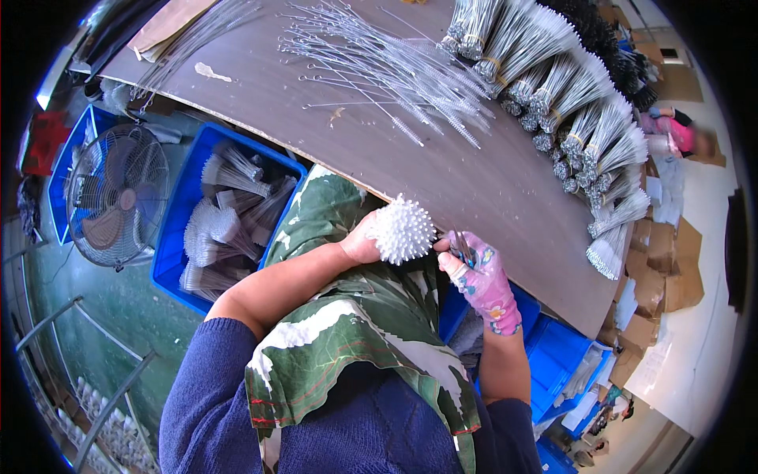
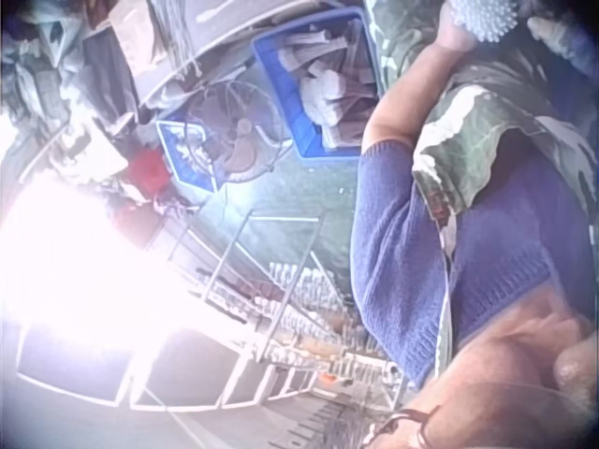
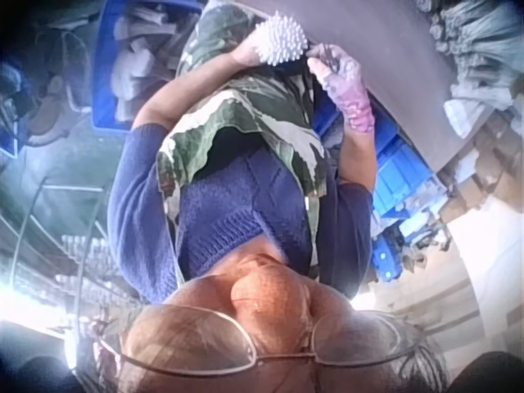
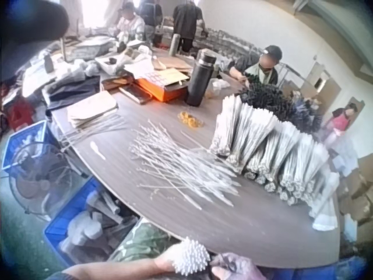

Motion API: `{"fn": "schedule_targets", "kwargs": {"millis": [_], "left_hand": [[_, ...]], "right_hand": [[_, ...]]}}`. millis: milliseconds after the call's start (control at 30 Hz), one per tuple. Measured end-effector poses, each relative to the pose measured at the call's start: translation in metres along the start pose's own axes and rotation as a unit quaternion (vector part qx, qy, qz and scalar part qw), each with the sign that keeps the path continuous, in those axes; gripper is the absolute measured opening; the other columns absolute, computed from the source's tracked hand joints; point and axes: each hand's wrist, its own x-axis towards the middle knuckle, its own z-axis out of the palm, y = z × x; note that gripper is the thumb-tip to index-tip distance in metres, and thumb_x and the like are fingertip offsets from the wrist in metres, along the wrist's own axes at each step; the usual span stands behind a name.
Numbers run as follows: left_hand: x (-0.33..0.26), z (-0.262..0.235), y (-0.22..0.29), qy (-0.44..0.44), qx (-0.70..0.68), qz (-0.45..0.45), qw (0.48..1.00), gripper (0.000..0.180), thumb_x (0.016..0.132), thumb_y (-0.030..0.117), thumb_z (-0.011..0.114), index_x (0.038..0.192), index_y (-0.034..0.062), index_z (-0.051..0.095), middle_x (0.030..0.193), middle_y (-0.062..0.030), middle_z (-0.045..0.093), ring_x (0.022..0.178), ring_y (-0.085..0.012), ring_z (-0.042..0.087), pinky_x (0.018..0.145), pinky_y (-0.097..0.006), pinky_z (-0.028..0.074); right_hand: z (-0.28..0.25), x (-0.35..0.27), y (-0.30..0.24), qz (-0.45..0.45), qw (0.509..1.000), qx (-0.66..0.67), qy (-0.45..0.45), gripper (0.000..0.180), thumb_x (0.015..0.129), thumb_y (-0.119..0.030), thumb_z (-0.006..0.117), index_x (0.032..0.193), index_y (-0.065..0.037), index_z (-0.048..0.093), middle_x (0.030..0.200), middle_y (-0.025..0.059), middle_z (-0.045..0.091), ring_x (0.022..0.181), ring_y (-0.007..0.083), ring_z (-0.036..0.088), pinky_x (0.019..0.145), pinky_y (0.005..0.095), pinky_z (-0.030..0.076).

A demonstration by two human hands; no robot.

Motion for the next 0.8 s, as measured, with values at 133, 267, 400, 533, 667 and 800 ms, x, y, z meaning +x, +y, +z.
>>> {"fn": "schedule_targets", "kwargs": {"millis": [133, 267, 400, 533, 667, 800], "left_hand": [[0.002, 0.003, -0.003, -0.035, -0.007, -0.058, 0.998, 0.026, 0.088, 0.024, 0.049, 0.105, 0.0074, 0.059, 0.102, -0.0104, 0.06, 0.1, -0.0274, 0.055, 0.09, -0.038, 0.04], [0.002, -0.006, 0.012, 0.006, -0.157, -0.133, 0.979, 0.024, 0.085, 0.02, 0.057, 0.104, 0.0061, 0.06, 0.1, -0.0102, 0.062, 0.098, -0.0253, 0.056, 0.086, -0.035, 0.043], [0.008, -0.019, 0.024, 0.003, -0.121, -0.113, 0.986, 0.026, 0.086, 0.017, 0.057, 0.109, 0.0043, 0.058, 0.104, -0.0096, 0.061, 0.098, -0.0227, 0.056, 0.087, -0.035, 0.044], [0.006, -0.012, 0.019, 0.014, -0.365, -0.156, 0.918, 0.03, 0.089, 0.011, 0.054, 0.118, 0.0032, 0.052, 0.115, -0.0074, 0.056, 0.105, -0.0168, 0.053, 0.09, -0.033, 0.043], [0.007, -0.013, 0.011, -0.048, -0.23, -0.141, 0.962, 0.032, 0.088, 0.013, 0.056, 0.118, 0.0037, 0.052, 0.119, -0.0096, 0.053, 0.112, -0.0192, 0.048, 0.095, -0.034, 0.039], [0.007, -0.023, 0.013, -0.08, -0.092, -0.049, 0.991, 0.04, 0.084, 0.022, 0.062, 0.118, 0.0048, 0.051, 0.12, -0.0125, 0.051, 0.117, -0.0228, 0.043, 0.101, -0.036, 0.031]], "right_hand": [[0.01, 0.004, 0.004, -0.033, 0.998, 0.023, 0.038, 0.016, 0.085, -0.011, 0.063, 0.097, -0.002, 0.058, 0.084, -0.0033, 0.055, 0.076, 0.0045, 0.047, 0.068, 0.02, 0.04], [0.019, 0.007, 0.006, -0.062, 0.994, 0.018, 0.089, 0.017, 0.085, -0.012, 0.064, 0.096, -0.002, 0.057, 0.084, -0.0023, 0.056, 0.075, 0.005, 0.049, 0.067, 0.0203, 0.041], [0.009, 0.014, 0.003, -0.044, 0.994, 0.046, 0.086, 0.026, 0.09, -0.026, 0.055, 0.1, -0.003, 0.059, 0.079, -0.0012, 0.056, 0.066, 0.0047, 0.047, 0.06, 0.0202, 0.04], [-0.004, 0.024, -0.014, -0.017, 0.999, 0.022, 0.028, 0.044, 0.094, -0.041, 0.044, 0.106, -0.002, 0.061, 0.075, 0.0009, 0.056, 0.055, 0.0044, 0.041, 0.05, 0.0183, 0.033], [-0.015, 0.036, -0.028, -0.013, 0.999, 0.028, -0.022, 0.039, 0.094, -0.038, 0.046, 0.101, -0.004, 0.063, 0.07, -0.002, 0.054, 0.055, 0.0031, 0.041, 0.05, 0.0173, 0.033], [-0.014, 0.047, -0.035, 0.003, 0.995, 0.09, -0.032, 0.037, 0.093, -0.037, 0.048, 0.096, -0.003, 0.063, 0.068, -0.003, 0.051, 0.052, 0.0023, 0.039, 0.046, 0.016, 0.03]]}}
